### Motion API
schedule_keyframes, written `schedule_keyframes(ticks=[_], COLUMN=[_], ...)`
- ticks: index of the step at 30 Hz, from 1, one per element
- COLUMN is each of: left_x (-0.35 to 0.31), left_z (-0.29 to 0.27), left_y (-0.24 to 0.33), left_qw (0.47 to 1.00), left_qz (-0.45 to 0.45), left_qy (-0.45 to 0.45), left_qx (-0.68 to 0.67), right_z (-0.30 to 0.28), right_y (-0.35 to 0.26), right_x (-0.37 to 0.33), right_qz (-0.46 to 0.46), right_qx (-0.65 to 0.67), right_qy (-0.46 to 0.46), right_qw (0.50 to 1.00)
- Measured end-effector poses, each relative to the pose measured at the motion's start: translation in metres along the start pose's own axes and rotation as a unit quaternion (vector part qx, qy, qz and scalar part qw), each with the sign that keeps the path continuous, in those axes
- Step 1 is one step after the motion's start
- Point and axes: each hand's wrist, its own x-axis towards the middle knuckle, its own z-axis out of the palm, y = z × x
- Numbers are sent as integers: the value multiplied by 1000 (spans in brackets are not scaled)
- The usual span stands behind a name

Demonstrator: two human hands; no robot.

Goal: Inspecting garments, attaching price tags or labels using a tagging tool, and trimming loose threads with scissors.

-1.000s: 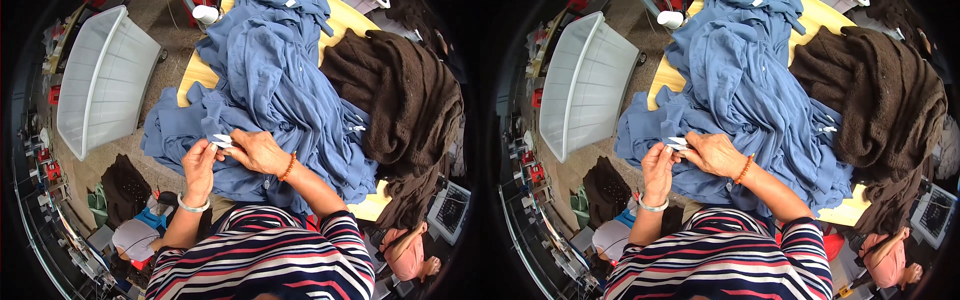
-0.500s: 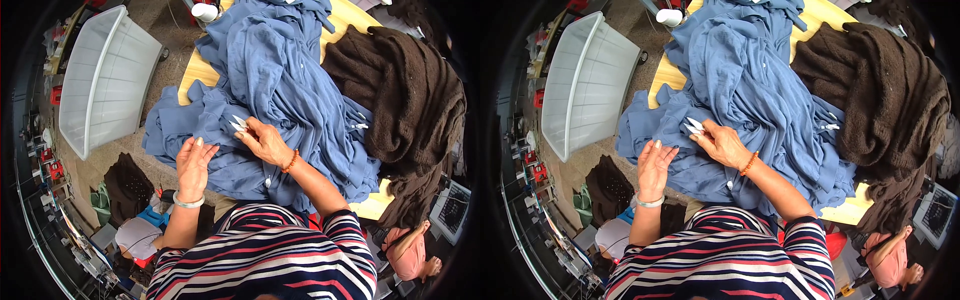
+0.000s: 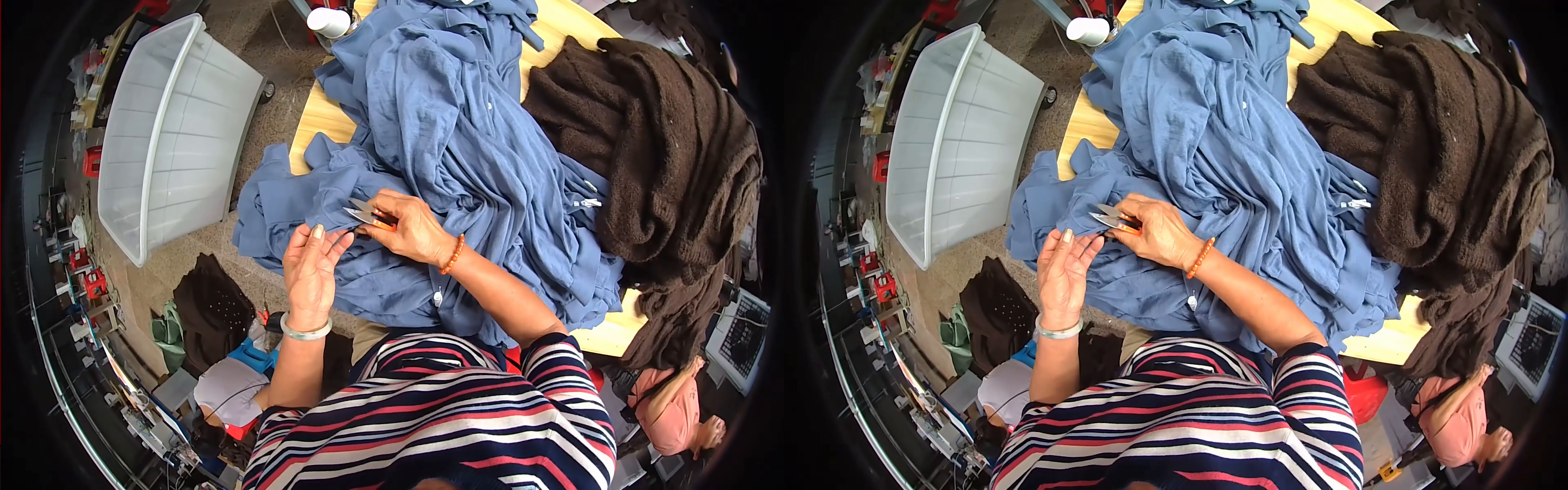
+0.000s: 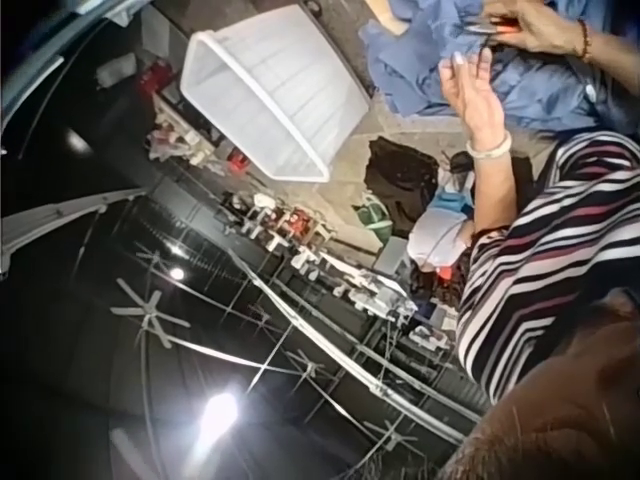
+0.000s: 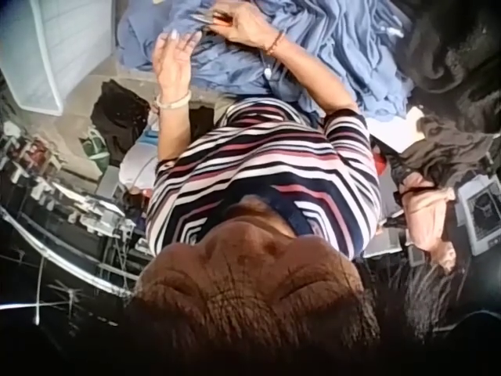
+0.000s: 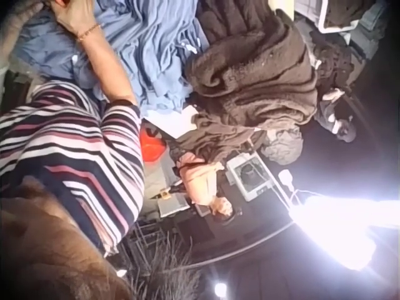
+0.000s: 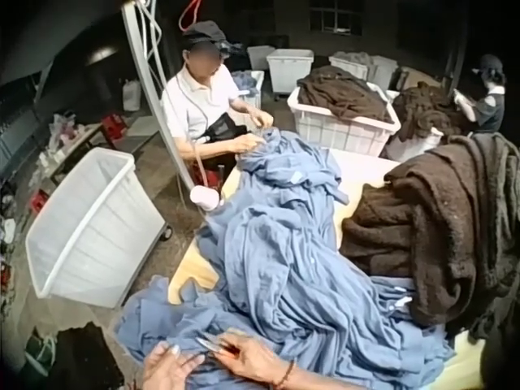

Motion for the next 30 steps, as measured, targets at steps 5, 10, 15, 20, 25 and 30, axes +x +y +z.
schedule_keyframes(ticks=[5, 10, 15, 20, 25, 30], left_x=[2, 4, 3, 2, 3, 6], left_z=[-4, 1, -2, -5, -7, 9], left_y=[3, 2, 0, 1, 5, -1], left_qw=[997, 998, 998, 998, 997, 998], left_qz=[-62, -63, -53, -55, -70, -22], left_qy=[35, 15, 13, 12, 2, -15], left_qx=[2, -20, -7, 13, -24, -52], right_z=[8, 7, 3, 3, 4, -2], right_y=[4, 2, 1, -2, -3, 4], right_x=[-9, -12, -11, -8, -15, -20], right_qz=[-29, -78, -160, -206, -214, -128], right_qx=[-62, -89, -163, -161, -165, -97], right_qy=[52, 83, 4, 49, 82, 87], right_qw=[996, 990, 974, 964, 959, 983])
